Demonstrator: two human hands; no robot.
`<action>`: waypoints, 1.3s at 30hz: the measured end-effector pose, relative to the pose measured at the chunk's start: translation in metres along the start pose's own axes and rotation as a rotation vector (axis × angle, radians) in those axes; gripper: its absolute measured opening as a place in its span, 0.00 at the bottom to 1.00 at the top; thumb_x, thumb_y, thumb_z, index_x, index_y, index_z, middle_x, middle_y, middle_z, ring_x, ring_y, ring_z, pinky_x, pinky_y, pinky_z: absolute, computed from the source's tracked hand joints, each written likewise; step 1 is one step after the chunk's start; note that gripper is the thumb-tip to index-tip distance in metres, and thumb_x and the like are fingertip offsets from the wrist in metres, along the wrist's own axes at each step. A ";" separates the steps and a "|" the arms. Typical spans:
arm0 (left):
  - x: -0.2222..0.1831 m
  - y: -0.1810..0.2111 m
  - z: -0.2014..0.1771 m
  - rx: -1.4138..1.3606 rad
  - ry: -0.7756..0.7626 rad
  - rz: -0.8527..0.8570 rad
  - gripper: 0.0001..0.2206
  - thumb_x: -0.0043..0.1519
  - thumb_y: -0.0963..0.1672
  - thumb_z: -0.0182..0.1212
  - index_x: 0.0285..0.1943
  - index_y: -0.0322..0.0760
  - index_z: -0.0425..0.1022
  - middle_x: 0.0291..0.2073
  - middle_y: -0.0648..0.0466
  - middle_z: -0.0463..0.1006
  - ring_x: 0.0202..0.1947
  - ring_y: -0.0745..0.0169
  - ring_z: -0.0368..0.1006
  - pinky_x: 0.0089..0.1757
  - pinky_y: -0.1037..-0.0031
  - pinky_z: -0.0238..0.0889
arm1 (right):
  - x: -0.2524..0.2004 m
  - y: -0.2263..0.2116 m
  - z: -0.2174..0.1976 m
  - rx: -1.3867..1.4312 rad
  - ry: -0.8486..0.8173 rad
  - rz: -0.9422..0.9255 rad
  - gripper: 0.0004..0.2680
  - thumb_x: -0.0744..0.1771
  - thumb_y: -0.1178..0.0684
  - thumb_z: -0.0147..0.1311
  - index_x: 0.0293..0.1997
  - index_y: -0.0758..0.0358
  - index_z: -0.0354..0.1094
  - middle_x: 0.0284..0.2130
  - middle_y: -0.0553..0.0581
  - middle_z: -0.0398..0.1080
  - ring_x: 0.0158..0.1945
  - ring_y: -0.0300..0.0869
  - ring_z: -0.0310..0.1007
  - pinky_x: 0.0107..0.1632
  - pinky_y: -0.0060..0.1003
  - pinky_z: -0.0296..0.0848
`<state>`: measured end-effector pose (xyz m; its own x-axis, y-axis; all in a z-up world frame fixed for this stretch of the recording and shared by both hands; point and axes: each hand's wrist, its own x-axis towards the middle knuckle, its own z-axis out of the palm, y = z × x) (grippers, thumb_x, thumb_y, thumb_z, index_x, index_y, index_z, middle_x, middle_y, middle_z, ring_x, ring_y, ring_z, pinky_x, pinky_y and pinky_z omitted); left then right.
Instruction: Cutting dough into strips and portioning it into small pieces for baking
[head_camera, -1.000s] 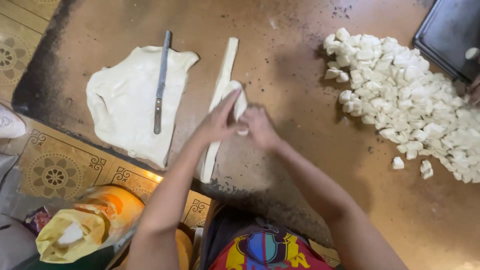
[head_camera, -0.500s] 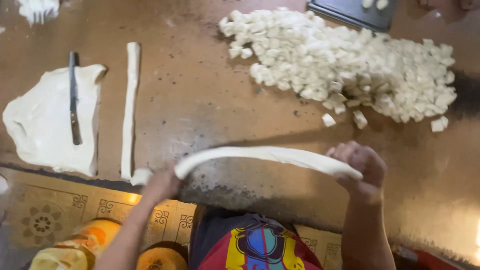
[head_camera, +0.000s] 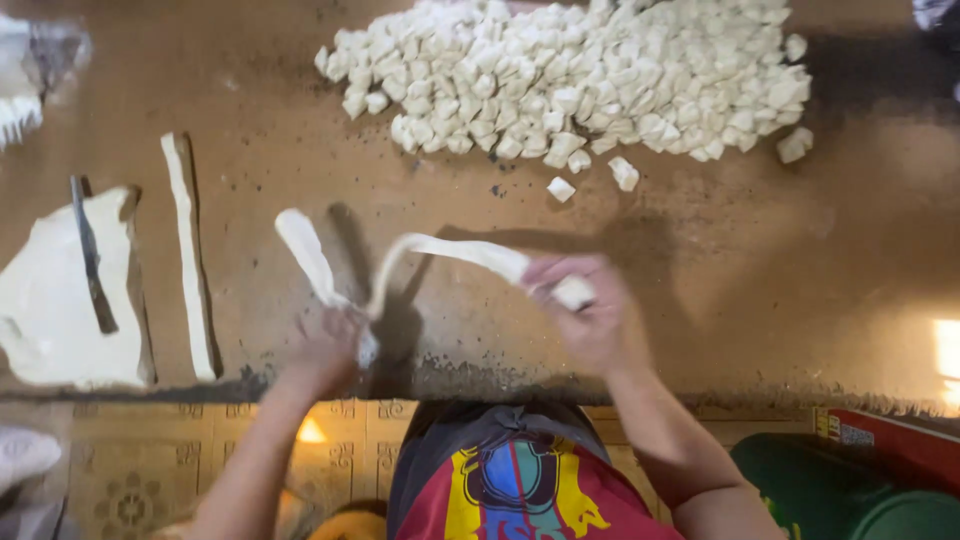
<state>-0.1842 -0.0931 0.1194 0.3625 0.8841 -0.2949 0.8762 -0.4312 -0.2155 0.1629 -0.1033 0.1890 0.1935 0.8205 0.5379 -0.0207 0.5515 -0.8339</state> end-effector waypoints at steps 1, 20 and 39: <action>0.002 0.015 -0.027 -0.379 -0.034 0.217 0.34 0.52 0.57 0.68 0.66 0.46 0.64 0.63 0.44 0.62 0.63 0.38 0.61 0.58 0.50 0.58 | -0.014 0.004 0.009 0.134 -0.092 0.089 0.04 0.63 0.69 0.58 0.37 0.75 0.68 0.35 0.70 0.75 0.32 0.49 0.81 0.38 0.43 0.82; 0.134 0.093 -0.005 -1.182 0.529 0.658 0.11 0.64 0.52 0.63 0.43 0.44 0.74 0.33 0.55 0.77 0.35 0.55 0.76 0.37 0.67 0.71 | 0.003 0.018 0.052 -0.792 -0.404 -0.266 0.09 0.68 0.51 0.60 0.47 0.66 0.73 0.31 0.58 0.67 0.32 0.52 0.69 0.40 0.45 0.67; 0.085 0.092 -0.044 -1.196 0.207 0.568 0.53 0.44 0.27 0.57 0.81 0.44 0.37 0.70 0.17 0.45 0.45 0.11 0.72 0.50 0.37 0.72 | -0.041 0.098 0.028 -0.579 -0.542 -0.023 0.13 0.62 0.54 0.67 0.39 0.71 0.65 0.35 0.74 0.71 0.42 0.68 0.74 0.46 0.60 0.74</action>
<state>-0.0587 -0.0503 0.1152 0.7143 0.6931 0.0966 0.2887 -0.4176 0.8615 0.1256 -0.0784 0.0889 -0.3198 0.8506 0.4173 0.5199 0.5257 -0.6733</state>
